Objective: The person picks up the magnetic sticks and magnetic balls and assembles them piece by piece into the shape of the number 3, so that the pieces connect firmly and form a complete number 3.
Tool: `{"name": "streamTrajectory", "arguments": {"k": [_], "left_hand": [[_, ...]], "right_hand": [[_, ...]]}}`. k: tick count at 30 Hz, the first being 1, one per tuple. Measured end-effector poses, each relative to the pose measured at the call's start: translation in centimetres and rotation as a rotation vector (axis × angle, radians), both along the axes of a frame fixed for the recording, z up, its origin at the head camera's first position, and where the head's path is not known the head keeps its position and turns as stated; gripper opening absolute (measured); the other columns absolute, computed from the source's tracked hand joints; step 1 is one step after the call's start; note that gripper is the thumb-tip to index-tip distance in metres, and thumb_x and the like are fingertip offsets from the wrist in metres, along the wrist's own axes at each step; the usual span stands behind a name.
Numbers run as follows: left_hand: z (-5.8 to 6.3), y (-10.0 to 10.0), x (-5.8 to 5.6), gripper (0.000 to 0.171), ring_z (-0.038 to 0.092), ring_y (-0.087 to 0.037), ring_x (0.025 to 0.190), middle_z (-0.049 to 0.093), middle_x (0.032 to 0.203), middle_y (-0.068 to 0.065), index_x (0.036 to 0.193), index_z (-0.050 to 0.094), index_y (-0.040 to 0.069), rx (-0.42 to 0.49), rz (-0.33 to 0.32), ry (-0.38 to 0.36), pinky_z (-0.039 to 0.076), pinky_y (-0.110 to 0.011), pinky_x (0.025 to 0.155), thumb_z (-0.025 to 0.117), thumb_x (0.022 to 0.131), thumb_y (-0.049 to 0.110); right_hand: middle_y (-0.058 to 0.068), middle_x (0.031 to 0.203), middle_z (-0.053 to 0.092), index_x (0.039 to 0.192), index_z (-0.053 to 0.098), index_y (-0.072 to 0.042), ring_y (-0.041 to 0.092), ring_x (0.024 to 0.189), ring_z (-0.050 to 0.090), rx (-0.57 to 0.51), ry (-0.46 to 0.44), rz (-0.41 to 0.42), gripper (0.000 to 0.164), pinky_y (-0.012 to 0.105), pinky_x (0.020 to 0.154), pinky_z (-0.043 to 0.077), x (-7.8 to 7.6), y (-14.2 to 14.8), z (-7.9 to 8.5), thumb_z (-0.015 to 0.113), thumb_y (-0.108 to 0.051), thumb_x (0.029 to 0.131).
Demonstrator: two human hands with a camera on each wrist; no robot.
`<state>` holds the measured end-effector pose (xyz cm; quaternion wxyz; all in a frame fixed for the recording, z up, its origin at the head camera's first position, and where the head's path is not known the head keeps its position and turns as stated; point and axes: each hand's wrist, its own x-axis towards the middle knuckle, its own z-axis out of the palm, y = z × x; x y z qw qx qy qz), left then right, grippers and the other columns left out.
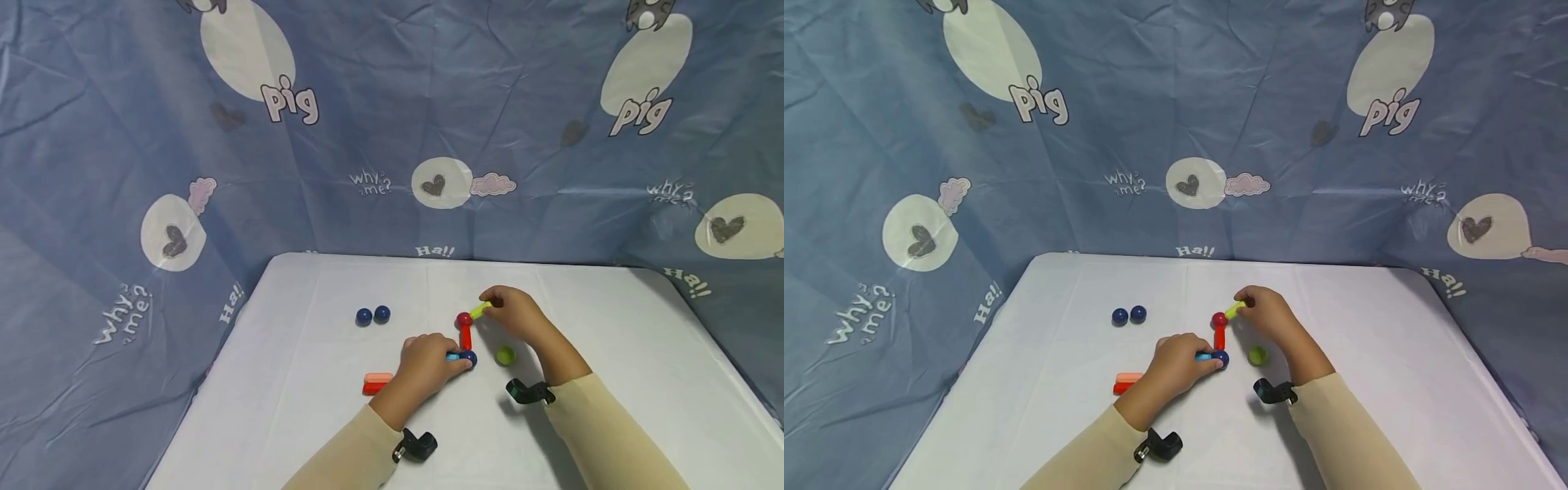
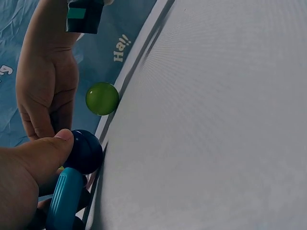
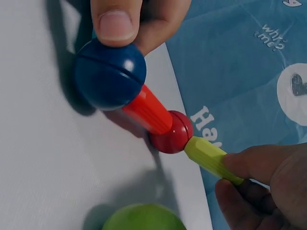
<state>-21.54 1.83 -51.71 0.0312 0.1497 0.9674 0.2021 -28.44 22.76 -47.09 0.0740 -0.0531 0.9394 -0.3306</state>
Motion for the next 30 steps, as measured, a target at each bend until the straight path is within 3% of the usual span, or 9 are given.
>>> {"name": "streamTrajectory", "arguments": {"k": [7, 15, 23, 30], "left_hand": [[0.0, -0.1, 0.1, 0.039, 0.062, -0.010, 0.087, 0.066, 0.086, 0.013, 0.112, 0.083, 0.032, -0.012, -0.007, 0.007, 0.043, -0.039, 0.087, 0.078, 0.087, 0.061], [-0.1, -0.3, 0.0, 0.036, 0.063, -0.009, 0.087, 0.065, 0.084, 0.014, 0.110, 0.083, 0.033, -0.005, -0.026, 0.043, 0.042, -0.041, 0.088, 0.077, 0.088, 0.061], [0.0, -0.5, 0.1, 0.035, 0.064, -0.008, 0.087, 0.067, 0.083, 0.015, 0.111, 0.083, 0.034, -0.014, -0.049, 0.054, 0.042, -0.041, 0.087, 0.077, 0.088, 0.061], [0.0, -0.5, 0.2, 0.034, 0.064, -0.010, 0.087, 0.069, 0.089, 0.013, 0.111, 0.083, 0.035, -0.012, -0.064, 0.069, 0.041, -0.041, 0.085, 0.077, 0.089, 0.060]], "right_hand": [[0.018, 0.131, 0.067, 0.134, 0.064, -0.004, 0.035, 0.123, 0.062, -0.131, -0.026, -0.048, 0.036, 0.050, 0.103, 0.053, -0.3, -1.6, 0.3, 0.069, -0.017, 0.100], [0.017, 0.120, 0.068, 0.134, 0.062, -0.003, 0.027, 0.101, 0.066, -0.257, -0.124, -0.168, 0.037, 0.038, 0.086, 0.054, -1.3, -3.5, -0.5, 0.067, -0.020, 0.102], [0.015, 0.106, 0.068, 0.131, 0.065, 0.003, 0.027, 0.093, 0.060, -0.169, -0.169, -0.134, 0.039, 0.038, 0.086, 0.050, -2.5, -4.7, -1.9, 0.064, -0.025, 0.103], [0.018, 0.123, 0.068, 0.142, 0.059, 0.002, 0.031, 0.109, 0.062, -0.107, -0.173, -0.091, 0.046, 0.055, 0.108, 0.047, -2.6, -5.3, -1.8, 0.060, -0.026, 0.106]]}}
